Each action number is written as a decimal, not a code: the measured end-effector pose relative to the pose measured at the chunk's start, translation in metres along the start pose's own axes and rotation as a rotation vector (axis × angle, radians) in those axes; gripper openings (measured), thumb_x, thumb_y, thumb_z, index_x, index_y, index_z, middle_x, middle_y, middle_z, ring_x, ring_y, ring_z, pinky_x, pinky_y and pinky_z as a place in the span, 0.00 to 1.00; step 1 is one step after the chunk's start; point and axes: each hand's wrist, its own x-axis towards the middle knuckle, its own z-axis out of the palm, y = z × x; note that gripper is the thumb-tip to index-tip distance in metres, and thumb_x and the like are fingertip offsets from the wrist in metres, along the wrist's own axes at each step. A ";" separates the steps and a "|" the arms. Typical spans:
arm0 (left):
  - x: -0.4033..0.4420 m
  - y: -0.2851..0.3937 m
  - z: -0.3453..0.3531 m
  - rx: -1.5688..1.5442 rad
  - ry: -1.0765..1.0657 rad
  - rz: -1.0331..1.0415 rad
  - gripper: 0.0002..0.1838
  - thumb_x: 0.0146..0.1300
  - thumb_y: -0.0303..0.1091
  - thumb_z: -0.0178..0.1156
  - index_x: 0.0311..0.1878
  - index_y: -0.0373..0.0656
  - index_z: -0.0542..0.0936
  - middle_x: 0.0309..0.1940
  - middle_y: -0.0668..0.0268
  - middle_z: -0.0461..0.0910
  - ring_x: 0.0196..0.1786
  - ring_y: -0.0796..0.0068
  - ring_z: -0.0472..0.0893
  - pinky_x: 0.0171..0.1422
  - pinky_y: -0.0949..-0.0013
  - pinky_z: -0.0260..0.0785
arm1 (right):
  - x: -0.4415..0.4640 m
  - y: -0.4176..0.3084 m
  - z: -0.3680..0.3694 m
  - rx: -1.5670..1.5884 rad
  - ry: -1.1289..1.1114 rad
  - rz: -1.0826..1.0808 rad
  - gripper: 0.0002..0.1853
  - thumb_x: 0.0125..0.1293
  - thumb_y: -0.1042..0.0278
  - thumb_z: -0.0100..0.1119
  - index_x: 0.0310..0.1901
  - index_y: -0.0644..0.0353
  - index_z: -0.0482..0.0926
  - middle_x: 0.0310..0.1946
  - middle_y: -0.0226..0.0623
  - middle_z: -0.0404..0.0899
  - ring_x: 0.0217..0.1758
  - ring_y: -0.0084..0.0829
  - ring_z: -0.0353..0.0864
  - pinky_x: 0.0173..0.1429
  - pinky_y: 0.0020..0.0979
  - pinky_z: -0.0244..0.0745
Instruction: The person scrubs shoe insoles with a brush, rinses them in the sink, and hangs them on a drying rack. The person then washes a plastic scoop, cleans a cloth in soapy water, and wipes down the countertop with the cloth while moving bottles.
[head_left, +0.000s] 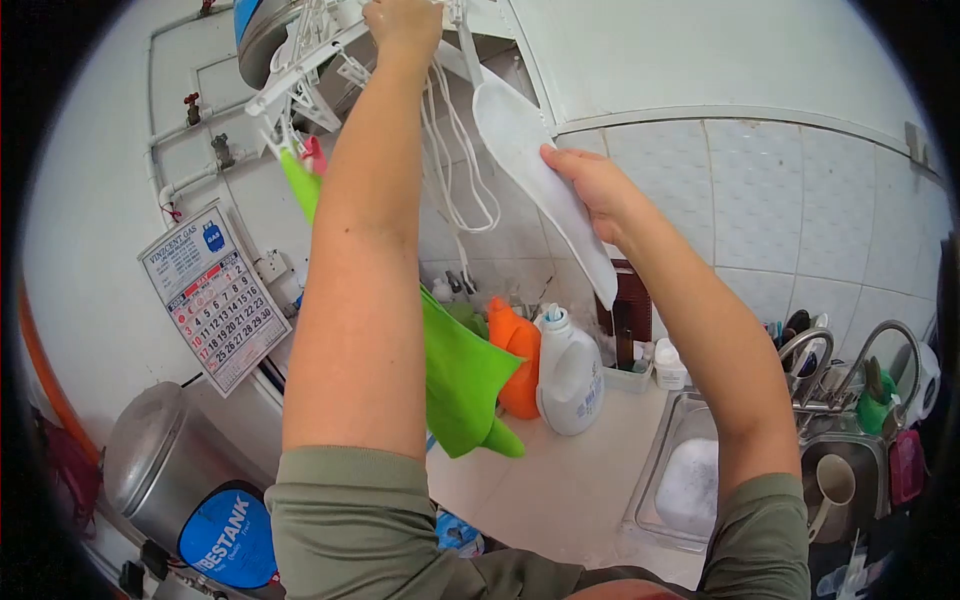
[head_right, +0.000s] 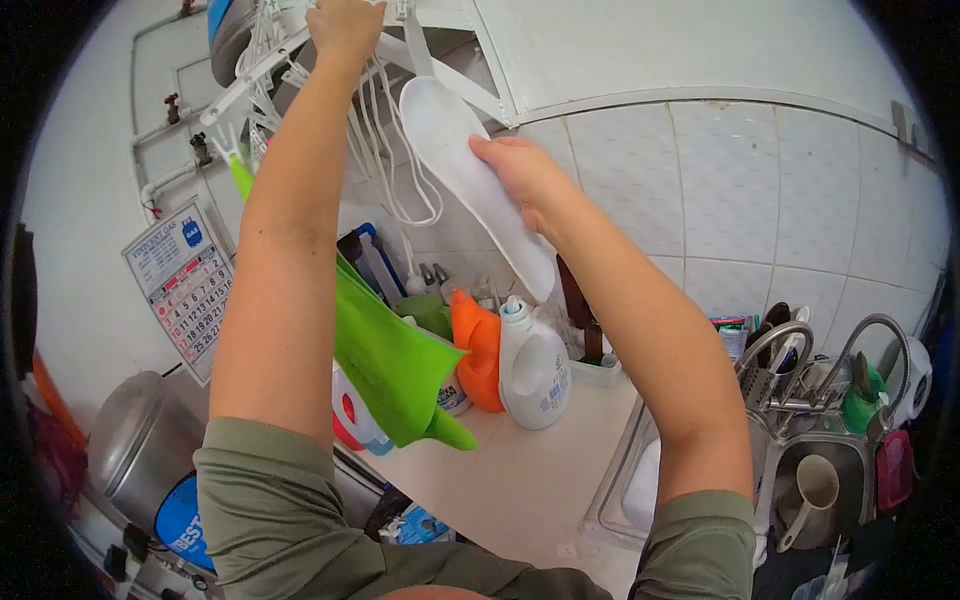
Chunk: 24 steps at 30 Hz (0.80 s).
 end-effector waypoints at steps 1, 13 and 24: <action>-0.001 -0.003 -0.002 -0.036 0.041 -0.005 0.17 0.58 0.46 0.47 0.32 0.47 0.83 0.34 0.65 0.78 0.43 0.66 0.73 0.45 0.60 0.61 | 0.001 0.001 0.001 0.000 -0.008 0.002 0.15 0.60 0.55 0.55 0.40 0.59 0.75 0.34 0.34 0.77 0.34 0.25 0.75 0.40 0.28 0.70; 0.009 -0.019 -0.003 0.163 -0.080 0.127 0.16 0.56 0.48 0.49 0.34 0.50 0.83 0.33 0.66 0.81 0.40 0.69 0.78 0.44 0.59 0.58 | 0.015 -0.002 0.030 0.015 -0.076 -0.086 0.14 0.60 0.57 0.55 0.39 0.60 0.74 0.33 0.34 0.77 0.33 0.25 0.75 0.40 0.29 0.70; -0.005 -0.030 0.017 -0.092 0.190 0.287 0.13 0.50 0.38 0.54 0.40 0.49 0.80 0.24 0.66 0.80 0.29 0.67 0.78 0.38 0.61 0.63 | 0.062 0.005 0.036 -0.478 0.314 -0.469 0.20 0.52 0.60 0.58 0.40 0.69 0.75 0.35 0.48 0.78 0.39 0.41 0.78 0.44 0.35 0.70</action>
